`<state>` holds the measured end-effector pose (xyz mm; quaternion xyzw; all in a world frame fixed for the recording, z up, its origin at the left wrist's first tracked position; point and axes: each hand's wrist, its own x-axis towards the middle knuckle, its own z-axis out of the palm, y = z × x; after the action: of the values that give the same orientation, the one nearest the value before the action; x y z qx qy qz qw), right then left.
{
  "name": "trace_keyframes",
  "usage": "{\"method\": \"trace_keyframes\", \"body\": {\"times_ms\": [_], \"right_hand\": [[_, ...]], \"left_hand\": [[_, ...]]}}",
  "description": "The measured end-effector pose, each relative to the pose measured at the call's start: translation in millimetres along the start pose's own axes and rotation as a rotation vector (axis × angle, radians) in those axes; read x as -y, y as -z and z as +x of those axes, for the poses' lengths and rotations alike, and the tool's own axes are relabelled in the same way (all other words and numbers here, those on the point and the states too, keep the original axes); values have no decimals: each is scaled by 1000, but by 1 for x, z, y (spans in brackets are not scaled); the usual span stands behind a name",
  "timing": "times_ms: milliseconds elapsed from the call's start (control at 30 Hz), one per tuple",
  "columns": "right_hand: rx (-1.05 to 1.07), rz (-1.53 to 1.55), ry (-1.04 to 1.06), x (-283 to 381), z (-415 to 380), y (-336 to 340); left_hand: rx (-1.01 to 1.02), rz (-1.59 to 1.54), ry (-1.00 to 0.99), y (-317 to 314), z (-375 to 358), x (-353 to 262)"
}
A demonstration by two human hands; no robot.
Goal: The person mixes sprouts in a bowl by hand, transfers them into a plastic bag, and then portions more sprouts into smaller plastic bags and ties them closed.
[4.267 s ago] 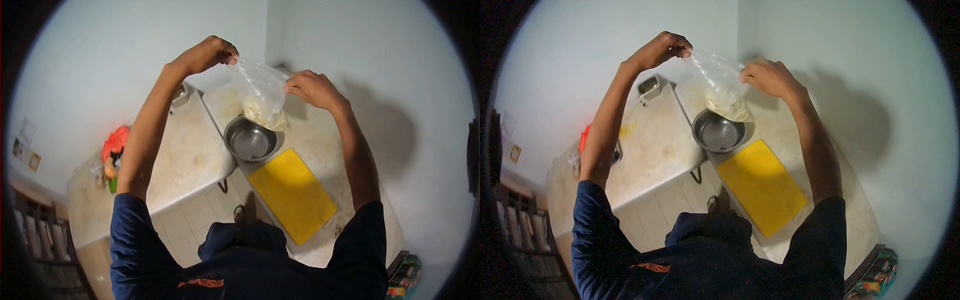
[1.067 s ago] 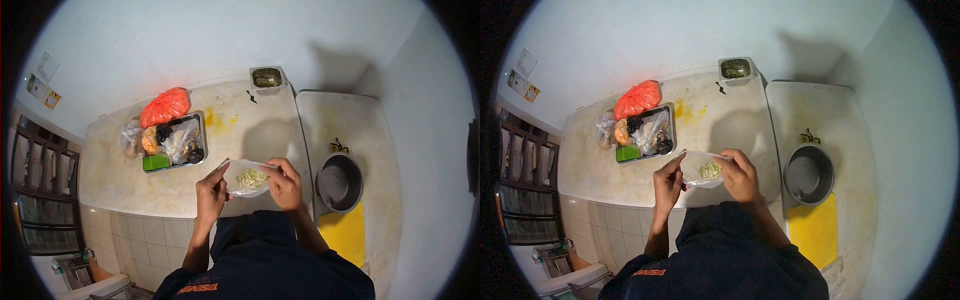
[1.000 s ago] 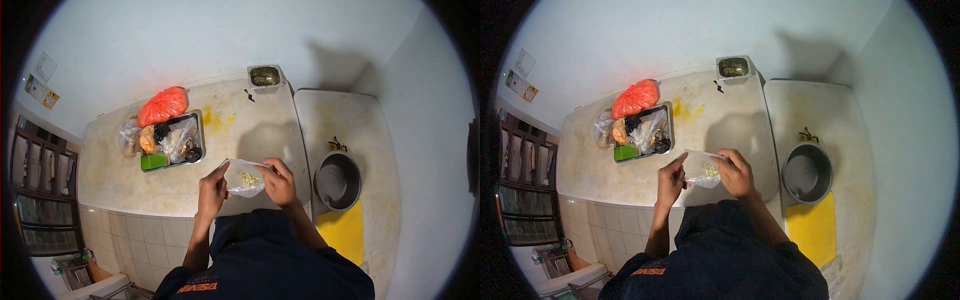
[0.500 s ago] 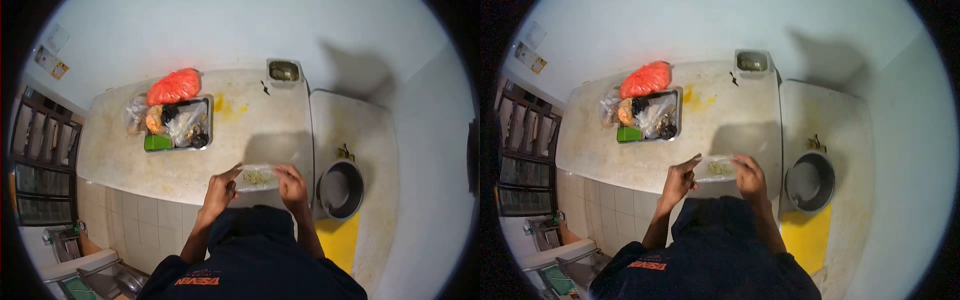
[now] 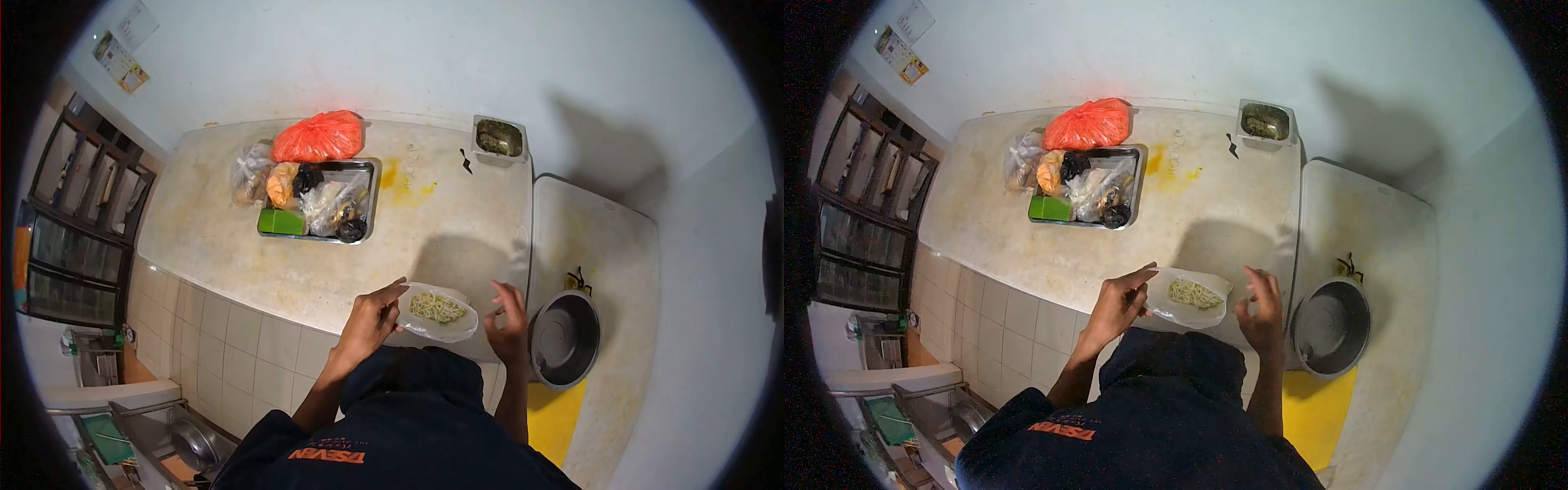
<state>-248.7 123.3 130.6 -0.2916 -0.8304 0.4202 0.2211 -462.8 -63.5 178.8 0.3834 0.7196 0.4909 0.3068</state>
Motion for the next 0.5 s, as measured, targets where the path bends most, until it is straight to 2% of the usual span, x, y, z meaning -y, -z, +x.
{"method": "trace_keyframes", "body": {"times_ms": [67,167,200,233,300,367,400,500], "right_hand": [[158,-228,92,-14,0,-8],[169,-29,146,-25,4,-47],[262,383,117,-24,10,-68],[261,398,167,-16,21,-85],[260,428,267,-1,42,-119],[300,582,407,9,60,-132],[269,722,194,25,59,-122],[248,571,46,48,77,-97]], "left_hand": [[8,-16,-3,1,-1,-1],[11,-5,-65,-1,1,-3],[13,1,-95,-5,3,-4],[82,49,-48,-10,5,-3],[161,279,-232,-22,7,-22],[58,279,-348,-15,10,-32],[3,282,-406,-9,12,-38],[-63,10,-463,36,13,-54]]}}
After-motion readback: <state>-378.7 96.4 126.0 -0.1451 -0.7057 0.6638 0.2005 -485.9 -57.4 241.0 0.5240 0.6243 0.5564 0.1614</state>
